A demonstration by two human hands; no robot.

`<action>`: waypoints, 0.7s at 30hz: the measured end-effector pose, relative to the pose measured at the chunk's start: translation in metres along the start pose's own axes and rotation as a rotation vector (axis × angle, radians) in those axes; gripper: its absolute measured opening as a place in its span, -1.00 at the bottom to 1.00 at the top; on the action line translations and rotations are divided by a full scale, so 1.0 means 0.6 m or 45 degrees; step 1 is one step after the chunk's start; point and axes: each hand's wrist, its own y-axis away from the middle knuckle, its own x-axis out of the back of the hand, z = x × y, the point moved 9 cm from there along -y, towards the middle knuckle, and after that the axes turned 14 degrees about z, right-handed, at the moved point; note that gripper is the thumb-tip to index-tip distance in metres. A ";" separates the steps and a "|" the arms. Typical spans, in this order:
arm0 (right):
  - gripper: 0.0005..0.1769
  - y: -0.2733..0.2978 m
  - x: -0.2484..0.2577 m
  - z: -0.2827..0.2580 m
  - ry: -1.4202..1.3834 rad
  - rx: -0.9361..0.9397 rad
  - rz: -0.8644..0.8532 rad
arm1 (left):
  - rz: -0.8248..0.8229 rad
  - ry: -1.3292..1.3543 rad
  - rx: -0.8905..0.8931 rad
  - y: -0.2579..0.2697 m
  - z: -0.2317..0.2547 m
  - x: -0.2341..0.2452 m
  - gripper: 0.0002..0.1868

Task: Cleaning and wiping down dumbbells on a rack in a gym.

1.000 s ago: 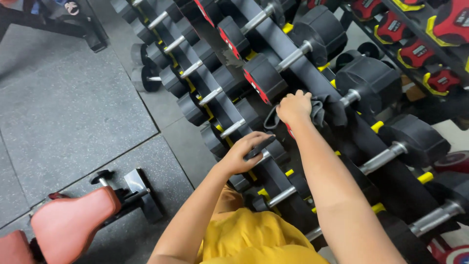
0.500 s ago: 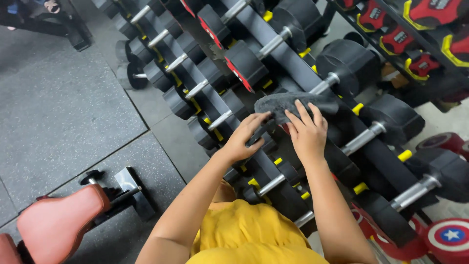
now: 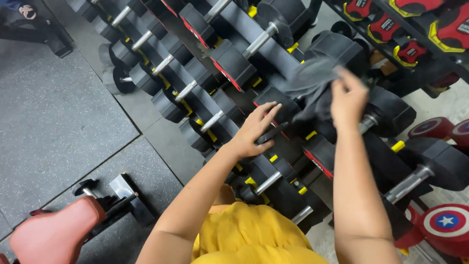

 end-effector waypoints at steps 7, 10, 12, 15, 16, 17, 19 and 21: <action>-0.57 -0.091 -0.009 -0.130 0.414 0.364 0.265 | -0.200 -0.088 -0.012 -0.011 -0.037 -0.058 0.22; -0.59 -0.085 -0.089 -0.069 0.784 0.380 -0.155 | -0.226 -0.145 -0.054 -0.015 -0.033 -0.072 0.27; -0.49 -0.074 -0.130 -0.039 1.063 0.697 -0.215 | -0.218 -0.176 -0.039 -0.022 -0.033 -0.072 0.30; -0.54 -0.099 -0.167 0.013 1.078 0.530 -0.362 | -0.200 -0.233 -0.018 -0.024 -0.027 -0.077 0.30; -0.54 -0.101 -0.179 0.019 1.081 0.525 -0.370 | -0.204 -0.228 -0.012 -0.014 -0.025 -0.081 0.30; -0.55 -0.112 -0.196 0.026 1.131 0.546 -0.407 | -0.172 -0.227 -0.007 -0.014 -0.028 -0.080 0.30; -0.55 -0.124 -0.226 0.037 1.179 0.569 -0.450 | -0.138 -0.228 0.003 -0.016 -0.028 -0.079 0.31; -0.56 -0.119 -0.262 0.057 1.337 0.570 -0.578 | -0.172 -0.279 0.039 -0.017 -0.027 -0.079 0.32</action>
